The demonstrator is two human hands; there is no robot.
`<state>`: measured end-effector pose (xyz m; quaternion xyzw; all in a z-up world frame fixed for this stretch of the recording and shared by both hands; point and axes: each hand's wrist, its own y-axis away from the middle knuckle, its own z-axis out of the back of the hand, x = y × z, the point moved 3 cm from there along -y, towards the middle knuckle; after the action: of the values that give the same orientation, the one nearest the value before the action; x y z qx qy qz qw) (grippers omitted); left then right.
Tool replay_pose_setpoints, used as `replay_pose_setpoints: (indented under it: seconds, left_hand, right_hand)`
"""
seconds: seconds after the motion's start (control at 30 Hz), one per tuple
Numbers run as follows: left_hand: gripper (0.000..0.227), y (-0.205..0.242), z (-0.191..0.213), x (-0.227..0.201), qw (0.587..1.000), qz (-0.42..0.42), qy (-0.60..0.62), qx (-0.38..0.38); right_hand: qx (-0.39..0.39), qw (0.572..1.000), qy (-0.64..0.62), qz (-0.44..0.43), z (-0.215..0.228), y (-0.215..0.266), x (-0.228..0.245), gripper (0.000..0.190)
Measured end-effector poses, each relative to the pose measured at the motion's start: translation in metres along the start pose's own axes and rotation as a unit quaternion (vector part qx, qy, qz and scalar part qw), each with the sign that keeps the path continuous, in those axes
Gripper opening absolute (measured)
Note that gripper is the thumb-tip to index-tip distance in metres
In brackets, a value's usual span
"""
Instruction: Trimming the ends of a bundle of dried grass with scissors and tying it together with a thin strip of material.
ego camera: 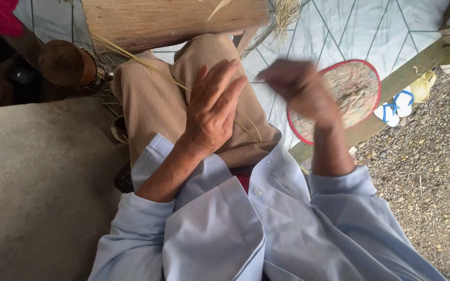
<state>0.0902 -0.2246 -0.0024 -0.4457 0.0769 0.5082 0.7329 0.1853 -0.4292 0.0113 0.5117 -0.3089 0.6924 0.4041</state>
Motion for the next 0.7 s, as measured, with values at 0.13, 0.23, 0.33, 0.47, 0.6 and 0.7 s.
replay_pose_setpoints:
  seconds: [0.13,0.23,0.33,0.47,0.6,0.7]
  left_hand:
    - [0.018,0.001,0.004,0.005,0.999,0.027,0.006,0.033]
    - [0.015,0.005,0.012,0.003,0.998,0.037,0.006,0.06]
    - [0.01,0.013,0.008,0.01,0.997,0.027,-0.03,0.059]
    - [0.006,0.021,0.01,0.015,0.994,0.026,-0.084,0.06]
    - [0.01,0.02,0.016,0.013,0.993,0.056,-0.095,0.03]
    - [0.011,0.022,0.013,0.013,0.992,0.051,-0.114,0.03]
  right_hand:
    - [0.104,0.987,0.116,0.047,-0.047,0.001,0.03,0.012]
    - [0.083,0.988,0.127,0.037,-0.046,0.002,0.02,0.004]
    - [0.089,0.988,0.111,0.058,-0.054,0.004,0.031,0.004]
    - [0.083,0.989,0.104,0.062,-0.049,0.008,0.02,0.008]
    - [0.003,0.987,0.138,0.079,-0.019,0.011,-0.01,0.012]
    - [-0.083,0.971,0.212,0.065,0.01,0.014,-0.043,0.015]
